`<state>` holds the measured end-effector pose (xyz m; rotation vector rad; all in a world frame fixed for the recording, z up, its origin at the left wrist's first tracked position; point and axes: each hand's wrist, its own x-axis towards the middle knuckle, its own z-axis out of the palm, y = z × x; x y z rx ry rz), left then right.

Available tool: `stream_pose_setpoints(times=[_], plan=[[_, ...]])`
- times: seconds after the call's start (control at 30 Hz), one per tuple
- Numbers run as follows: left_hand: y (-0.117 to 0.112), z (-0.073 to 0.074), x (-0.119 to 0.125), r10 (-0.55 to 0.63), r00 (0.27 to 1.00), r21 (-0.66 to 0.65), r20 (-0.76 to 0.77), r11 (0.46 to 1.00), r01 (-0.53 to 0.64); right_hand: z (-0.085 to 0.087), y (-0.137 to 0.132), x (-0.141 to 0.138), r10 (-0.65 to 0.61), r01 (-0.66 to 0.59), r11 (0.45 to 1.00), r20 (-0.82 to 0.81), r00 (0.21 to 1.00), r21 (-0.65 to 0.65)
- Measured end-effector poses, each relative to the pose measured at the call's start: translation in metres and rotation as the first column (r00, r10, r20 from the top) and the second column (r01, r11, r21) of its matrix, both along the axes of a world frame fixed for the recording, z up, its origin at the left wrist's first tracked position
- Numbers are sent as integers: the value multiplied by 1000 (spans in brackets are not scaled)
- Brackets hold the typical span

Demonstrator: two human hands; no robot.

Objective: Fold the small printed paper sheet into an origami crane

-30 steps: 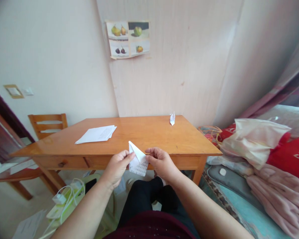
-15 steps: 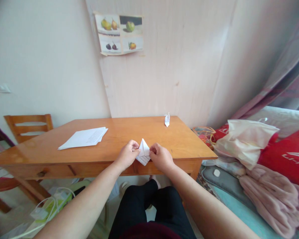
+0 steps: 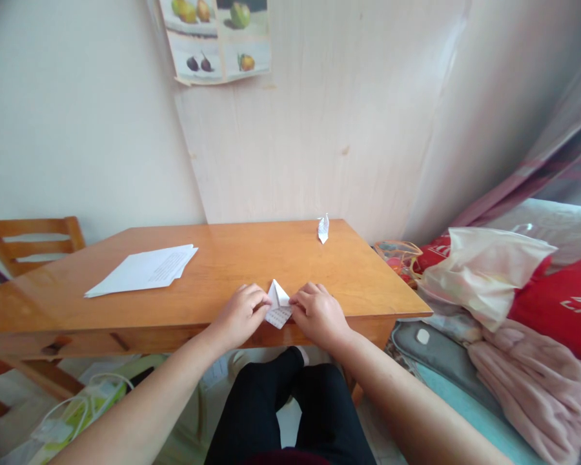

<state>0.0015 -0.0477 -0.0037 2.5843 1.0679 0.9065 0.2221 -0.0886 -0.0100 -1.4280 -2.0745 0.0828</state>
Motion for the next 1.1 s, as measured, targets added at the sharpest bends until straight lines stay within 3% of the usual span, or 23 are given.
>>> stream_pose_setpoints(times=[0.1,0.2,0.6,0.83,1.1], plan=[[-7,3,-6,-37,992,57,-118,997,43,2,-7,5,125,-130,989,76,989,64],[-14,7,-10,-43,985,69,-170,996,55,7,-14,4,178,-184,983,141,974,29],[-24,7,-10,33,971,123,-236,992,-4,16,-14,-4,178,-180,984,241,954,-14],[-21,7,-9,27,981,95,-190,995,-9,19,-3,2,250,-246,968,218,944,-46],[-9,10,-9,49,990,-51,-130,997,-56,19,12,4,217,-213,965,8,976,-156]])
